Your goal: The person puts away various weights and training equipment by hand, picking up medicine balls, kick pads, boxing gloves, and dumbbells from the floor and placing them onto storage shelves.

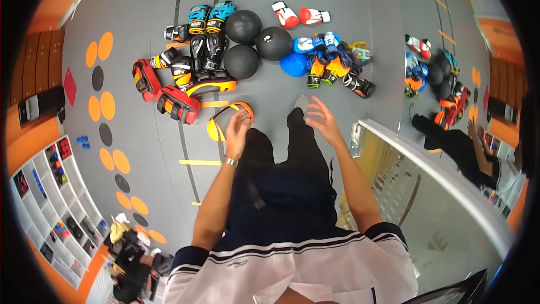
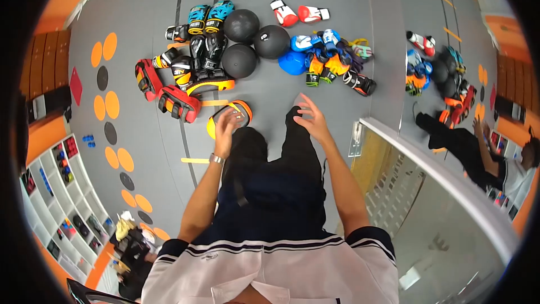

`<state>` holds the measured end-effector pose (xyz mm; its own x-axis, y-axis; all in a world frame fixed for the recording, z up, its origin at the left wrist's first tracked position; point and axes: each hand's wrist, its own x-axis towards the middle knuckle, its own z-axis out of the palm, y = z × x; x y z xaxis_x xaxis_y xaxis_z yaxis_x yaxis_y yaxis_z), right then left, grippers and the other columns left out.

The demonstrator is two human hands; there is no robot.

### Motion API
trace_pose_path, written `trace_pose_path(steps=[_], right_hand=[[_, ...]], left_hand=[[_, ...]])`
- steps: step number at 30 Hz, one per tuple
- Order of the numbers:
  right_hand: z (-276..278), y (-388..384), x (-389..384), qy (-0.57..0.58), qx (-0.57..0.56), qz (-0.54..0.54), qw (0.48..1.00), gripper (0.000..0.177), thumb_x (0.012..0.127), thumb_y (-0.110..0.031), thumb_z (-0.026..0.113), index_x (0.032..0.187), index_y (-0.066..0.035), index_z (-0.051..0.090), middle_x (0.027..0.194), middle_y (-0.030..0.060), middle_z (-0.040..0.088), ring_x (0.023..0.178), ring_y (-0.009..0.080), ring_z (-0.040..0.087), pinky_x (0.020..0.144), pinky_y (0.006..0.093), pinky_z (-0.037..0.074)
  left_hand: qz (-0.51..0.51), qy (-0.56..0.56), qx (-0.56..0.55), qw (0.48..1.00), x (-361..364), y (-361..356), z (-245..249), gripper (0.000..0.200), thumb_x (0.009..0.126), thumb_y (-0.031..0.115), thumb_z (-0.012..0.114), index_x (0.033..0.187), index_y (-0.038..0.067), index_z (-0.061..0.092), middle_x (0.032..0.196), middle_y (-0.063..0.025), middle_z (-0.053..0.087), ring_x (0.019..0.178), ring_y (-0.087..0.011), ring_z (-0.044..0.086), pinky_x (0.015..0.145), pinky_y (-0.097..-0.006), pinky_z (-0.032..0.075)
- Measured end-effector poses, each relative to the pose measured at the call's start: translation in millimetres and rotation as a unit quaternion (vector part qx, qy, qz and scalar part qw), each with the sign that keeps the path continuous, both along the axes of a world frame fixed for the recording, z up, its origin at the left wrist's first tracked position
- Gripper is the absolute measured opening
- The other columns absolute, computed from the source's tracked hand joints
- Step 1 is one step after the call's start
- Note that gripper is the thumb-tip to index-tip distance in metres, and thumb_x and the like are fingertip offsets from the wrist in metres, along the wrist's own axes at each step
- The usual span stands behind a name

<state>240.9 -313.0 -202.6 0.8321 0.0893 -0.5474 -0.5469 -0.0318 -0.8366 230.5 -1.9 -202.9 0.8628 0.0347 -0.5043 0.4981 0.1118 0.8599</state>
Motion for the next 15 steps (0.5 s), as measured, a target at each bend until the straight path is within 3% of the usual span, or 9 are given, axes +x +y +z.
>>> trace_pose_path(steps=[2,5,7,12,13,15], right_hand=[[-18,-22,37,0.01,-0.005,0.042,0.999,0.076,0.081,-0.002,0.072,0.148,-0.015,0.038,0.132,0.0095,0.053,0.113,0.0197,0.057,0.089,0.0338,0.052],[-42,-38,91,0.036,-0.039,0.098,0.994,0.073,0.082,-0.006,0.071,0.147,-0.015,0.039,0.131,0.0091,0.054,0.113,0.0197,0.058,0.088,0.0341,0.053],[-90,-42,142,0.076,-0.002,0.088,0.993,0.072,0.082,-0.007,0.072,0.146,-0.015,0.041,0.129,0.0109,0.055,0.111,0.0193,0.058,0.086,0.0341,0.053],[-185,-24,225,0.163,0.017,0.033,0.986,0.066,0.086,-0.014,0.069,0.145,-0.014,0.041,0.132,0.013,0.053,0.113,0.0209,0.058,0.088,0.0364,0.052],[-215,-19,234,0.178,0.002,0.063,0.982,0.068,0.089,-0.023,0.067,0.148,-0.014,0.035,0.139,0.0149,0.047,0.124,0.0238,0.051,0.092,0.0425,0.052],[-278,-3,254,0.195,0.018,0.021,0.98,0.075,0.087,-0.025,0.07,0.15,-0.016,0.031,0.142,0.0159,0.042,0.126,0.0262,0.049,0.091,0.044,0.052]], left_hand=[[0.024,0.023,-0.017,0.999,13,-22,-10,0.039,0.096,0.011,0.053,0.133,0.001,0.048,0.12,-0.0145,0.063,0.105,-0.0208,0.064,0.088,-0.0306,0.049],[0.048,0.038,-0.022,0.998,44,-54,-48,0.039,0.099,0.021,0.055,0.133,0.003,0.049,0.121,-0.0144,0.063,0.105,-0.0219,0.064,0.087,-0.0323,0.049],[0.082,0.067,-0.046,0.993,81,-75,-109,0.04,0.098,0.023,0.056,0.132,0.003,0.05,0.118,-0.0134,0.064,0.102,-0.0207,0.064,0.086,-0.0314,0.049],[0.047,0.073,0.029,0.996,164,-94,-252,0.039,0.096,0.023,0.059,0.129,0.001,0.054,0.116,-0.0112,0.065,0.102,-0.0154,0.063,0.086,-0.0286,0.048],[0.059,0.062,0.04,0.996,181,-96,-280,0.039,0.093,0.021,0.06,0.127,0.001,0.056,0.114,-0.0127,0.066,0.103,-0.0181,0.064,0.087,-0.0305,0.049],[0.072,0.023,0.103,0.992,234,-101,-330,0.04,0.09,0.022,0.063,0.124,0.001,0.059,0.114,-0.0151,0.067,0.106,-0.0235,0.064,0.089,-0.0345,0.049]])
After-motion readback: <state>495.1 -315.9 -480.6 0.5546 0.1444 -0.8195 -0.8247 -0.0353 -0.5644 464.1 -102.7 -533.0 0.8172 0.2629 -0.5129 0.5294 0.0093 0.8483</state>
